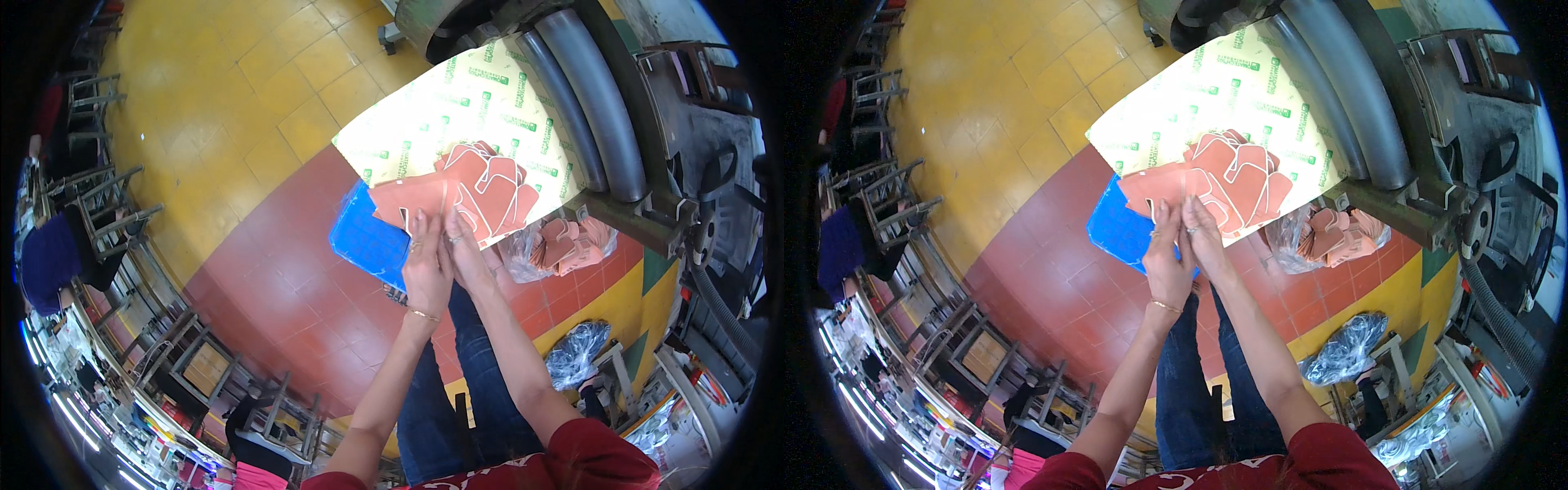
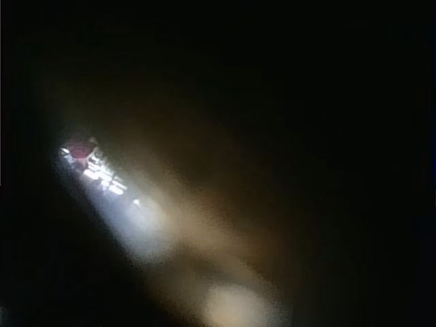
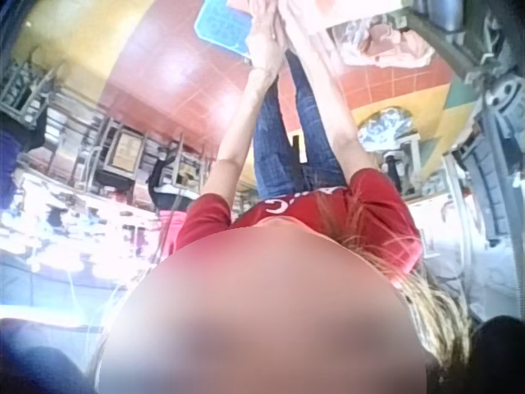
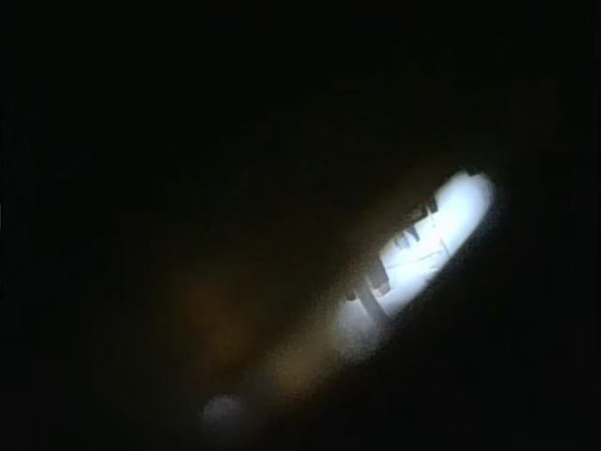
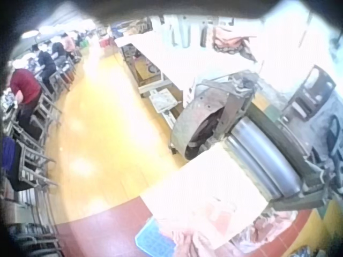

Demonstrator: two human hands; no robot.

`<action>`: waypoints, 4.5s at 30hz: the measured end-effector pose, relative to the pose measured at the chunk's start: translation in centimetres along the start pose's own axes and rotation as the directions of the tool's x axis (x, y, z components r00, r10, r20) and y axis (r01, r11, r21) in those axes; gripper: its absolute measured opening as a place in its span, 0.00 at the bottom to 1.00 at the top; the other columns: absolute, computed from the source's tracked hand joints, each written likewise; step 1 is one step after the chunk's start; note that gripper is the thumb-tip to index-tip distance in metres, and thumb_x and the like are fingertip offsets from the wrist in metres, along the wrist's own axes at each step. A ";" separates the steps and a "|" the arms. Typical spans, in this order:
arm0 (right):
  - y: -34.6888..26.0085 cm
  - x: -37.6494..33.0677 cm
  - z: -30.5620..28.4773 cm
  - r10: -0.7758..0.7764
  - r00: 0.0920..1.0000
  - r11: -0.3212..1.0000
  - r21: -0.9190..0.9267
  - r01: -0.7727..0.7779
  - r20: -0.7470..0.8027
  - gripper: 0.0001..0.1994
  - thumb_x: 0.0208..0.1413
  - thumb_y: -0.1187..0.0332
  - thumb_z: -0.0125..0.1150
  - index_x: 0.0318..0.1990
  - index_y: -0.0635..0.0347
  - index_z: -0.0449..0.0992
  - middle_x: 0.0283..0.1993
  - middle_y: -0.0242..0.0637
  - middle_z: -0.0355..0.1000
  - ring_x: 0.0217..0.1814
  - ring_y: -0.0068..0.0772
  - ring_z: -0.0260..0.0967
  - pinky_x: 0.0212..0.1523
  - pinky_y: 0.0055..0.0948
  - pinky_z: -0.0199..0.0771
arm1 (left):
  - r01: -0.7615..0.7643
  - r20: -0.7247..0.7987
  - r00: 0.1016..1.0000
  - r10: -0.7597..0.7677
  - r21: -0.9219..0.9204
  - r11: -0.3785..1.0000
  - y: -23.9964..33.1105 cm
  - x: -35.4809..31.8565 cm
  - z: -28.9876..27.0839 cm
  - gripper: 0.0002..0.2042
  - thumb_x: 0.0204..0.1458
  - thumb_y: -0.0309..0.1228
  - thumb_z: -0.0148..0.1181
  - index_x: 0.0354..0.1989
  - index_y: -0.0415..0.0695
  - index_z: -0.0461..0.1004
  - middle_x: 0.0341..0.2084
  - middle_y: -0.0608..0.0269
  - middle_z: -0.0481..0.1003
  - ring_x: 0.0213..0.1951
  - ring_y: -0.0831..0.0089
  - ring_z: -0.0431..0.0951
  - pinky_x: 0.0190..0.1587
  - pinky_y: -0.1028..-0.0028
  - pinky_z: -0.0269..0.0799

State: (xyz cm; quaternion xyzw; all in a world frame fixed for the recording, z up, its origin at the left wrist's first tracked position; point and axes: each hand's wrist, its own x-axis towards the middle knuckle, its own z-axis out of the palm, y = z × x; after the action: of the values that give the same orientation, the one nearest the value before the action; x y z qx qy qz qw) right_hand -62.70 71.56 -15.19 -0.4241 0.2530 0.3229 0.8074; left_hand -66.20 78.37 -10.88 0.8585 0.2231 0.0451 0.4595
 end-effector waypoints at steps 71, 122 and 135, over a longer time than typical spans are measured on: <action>-4.0 -4.2 0.0 -0.076 0.983 0.073 -0.983 0.171 0.165 0.32 0.48 0.69 0.60 0.61 0.64 0.55 0.47 0.58 0.70 0.43 0.53 0.73 0.45 0.38 0.72 | 0.399 0.296 0.916 -0.270 -0.611 0.683 -12.2 -1.9 -6.6 0.18 0.62 0.31 0.47 0.58 0.37 0.61 0.52 0.60 0.69 0.52 0.76 0.68 0.54 0.73 0.65; 3.5 -10.4 2.6 -0.207 0.978 0.656 -0.746 0.115 -0.031 0.09 0.55 0.71 0.59 0.43 0.61 0.76 0.32 0.42 0.73 0.24 0.32 0.71 0.24 0.27 0.71 | 0.592 0.571 0.684 -0.453 -0.798 -0.112 -14.6 -7.3 -4.2 0.27 0.63 0.49 0.37 0.63 0.43 0.55 0.59 0.59 0.62 0.59 0.65 0.65 0.60 0.64 0.62; 2.0 -9.6 1.7 -0.549 0.761 -0.155 -0.936 0.314 0.346 0.12 0.51 0.71 0.61 0.44 0.57 0.77 0.35 0.36 0.71 0.34 0.38 0.68 0.35 0.35 0.69 | 0.578 0.564 0.711 -0.420 -0.809 -0.109 -11.8 -5.9 -4.3 0.25 0.65 0.46 0.33 0.64 0.43 0.52 0.61 0.60 0.59 0.62 0.67 0.60 0.64 0.66 0.57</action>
State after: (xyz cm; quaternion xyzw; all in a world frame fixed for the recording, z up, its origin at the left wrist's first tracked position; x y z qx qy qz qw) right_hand -70.31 70.94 -8.85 -0.9365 -0.1300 0.0736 0.3173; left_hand -76.70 84.79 -17.18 0.1939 0.4133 -0.0516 0.8882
